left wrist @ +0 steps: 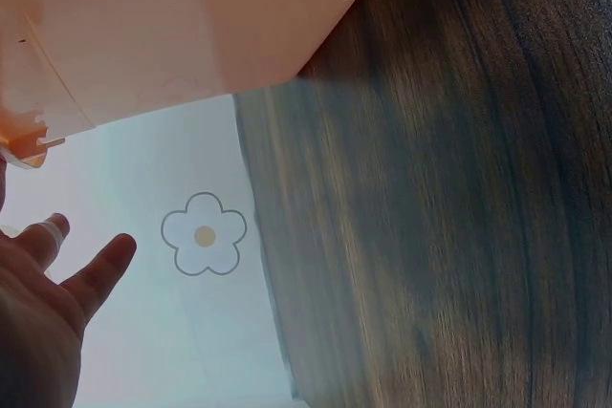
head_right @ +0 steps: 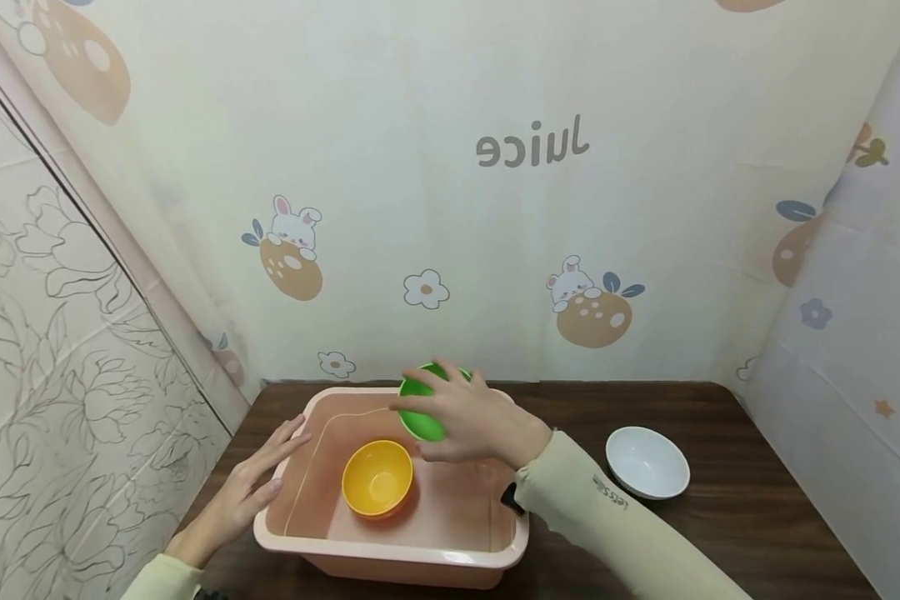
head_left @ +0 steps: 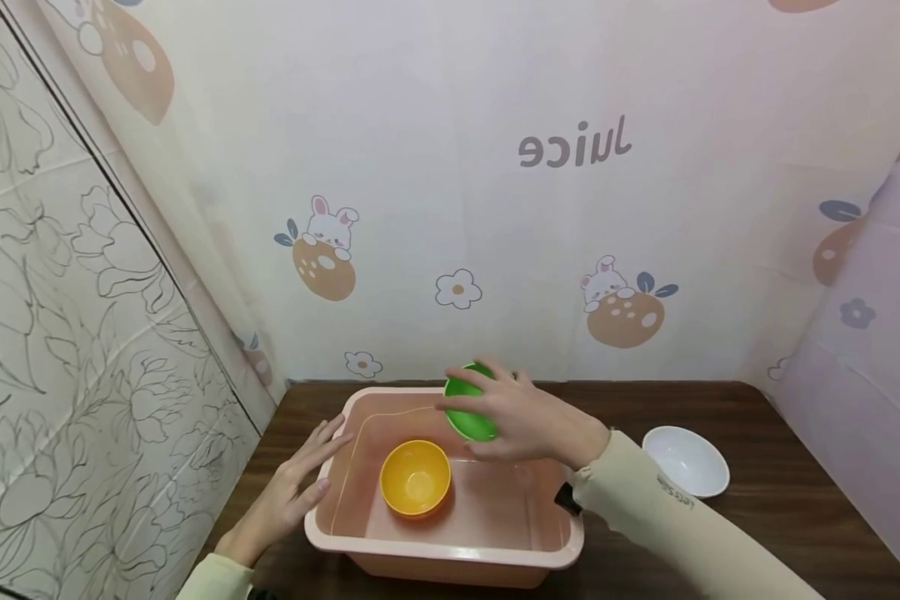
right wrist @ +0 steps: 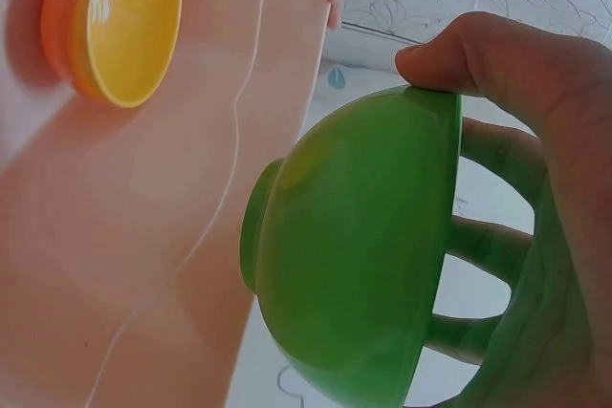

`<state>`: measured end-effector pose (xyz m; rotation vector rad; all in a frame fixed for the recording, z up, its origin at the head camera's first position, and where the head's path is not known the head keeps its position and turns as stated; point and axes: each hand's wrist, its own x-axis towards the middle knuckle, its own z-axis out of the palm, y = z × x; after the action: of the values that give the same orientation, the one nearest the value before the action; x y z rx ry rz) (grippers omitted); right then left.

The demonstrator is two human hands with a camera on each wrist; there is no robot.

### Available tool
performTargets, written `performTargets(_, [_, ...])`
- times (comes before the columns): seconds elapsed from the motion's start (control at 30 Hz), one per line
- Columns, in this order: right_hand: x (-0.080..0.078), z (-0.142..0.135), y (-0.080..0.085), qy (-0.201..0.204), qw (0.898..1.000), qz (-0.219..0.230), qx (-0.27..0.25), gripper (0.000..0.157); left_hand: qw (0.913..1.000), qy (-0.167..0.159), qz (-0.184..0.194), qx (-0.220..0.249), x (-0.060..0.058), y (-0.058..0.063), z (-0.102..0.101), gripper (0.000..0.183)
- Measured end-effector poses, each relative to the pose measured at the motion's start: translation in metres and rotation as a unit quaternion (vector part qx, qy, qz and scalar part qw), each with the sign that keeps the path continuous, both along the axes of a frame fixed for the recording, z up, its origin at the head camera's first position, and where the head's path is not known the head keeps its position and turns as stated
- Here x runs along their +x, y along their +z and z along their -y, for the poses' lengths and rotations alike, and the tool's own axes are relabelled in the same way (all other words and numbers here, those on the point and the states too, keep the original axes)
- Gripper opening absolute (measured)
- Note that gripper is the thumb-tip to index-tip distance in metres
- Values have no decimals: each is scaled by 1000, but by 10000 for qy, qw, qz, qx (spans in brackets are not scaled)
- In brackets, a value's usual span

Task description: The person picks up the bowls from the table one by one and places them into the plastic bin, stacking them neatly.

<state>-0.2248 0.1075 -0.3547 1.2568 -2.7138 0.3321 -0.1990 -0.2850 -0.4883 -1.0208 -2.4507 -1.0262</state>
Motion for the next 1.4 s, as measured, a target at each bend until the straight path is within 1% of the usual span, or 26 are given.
performTargets(0.17, [-3,14,-2,125,9999,-6,31,52,9999,95,135,-38,2,1,0,58])
performTargets(0.33, [-6,26,-5,211,9997,119,-14,51,9992,244,261,-157,1,2,1,59])
performTargets(0.43, [-7,32,-10,252,9994,221,-6,52,9988,272,354,-188,2,3,1,61])
performTargets(0.6, [-10,39,-19,291,9990,321,83,53,9987,262,388,-204,3,5,0,61])
performTargets(0.83, [-13,48,-26,363,9989,255,123,54,9992,228,269,-182,-1,3,1,60])
performTargets(1.03, [-14,58,-32,440,9981,373,233,55,9994,238,199,-139,0,1,0,60])
performTargets(1.13, [-13,63,-34,422,9977,363,378,55,9999,98,129,2,-1,0,0,59])
performTargets(1.27, [-12,68,-36,465,9972,219,540,54,9997,-148,-108,183,-1,0,-1,56])
performTargets(1.4, [-13,74,-39,528,9966,87,630,56,9994,-181,-184,238,-1,0,-2,56])
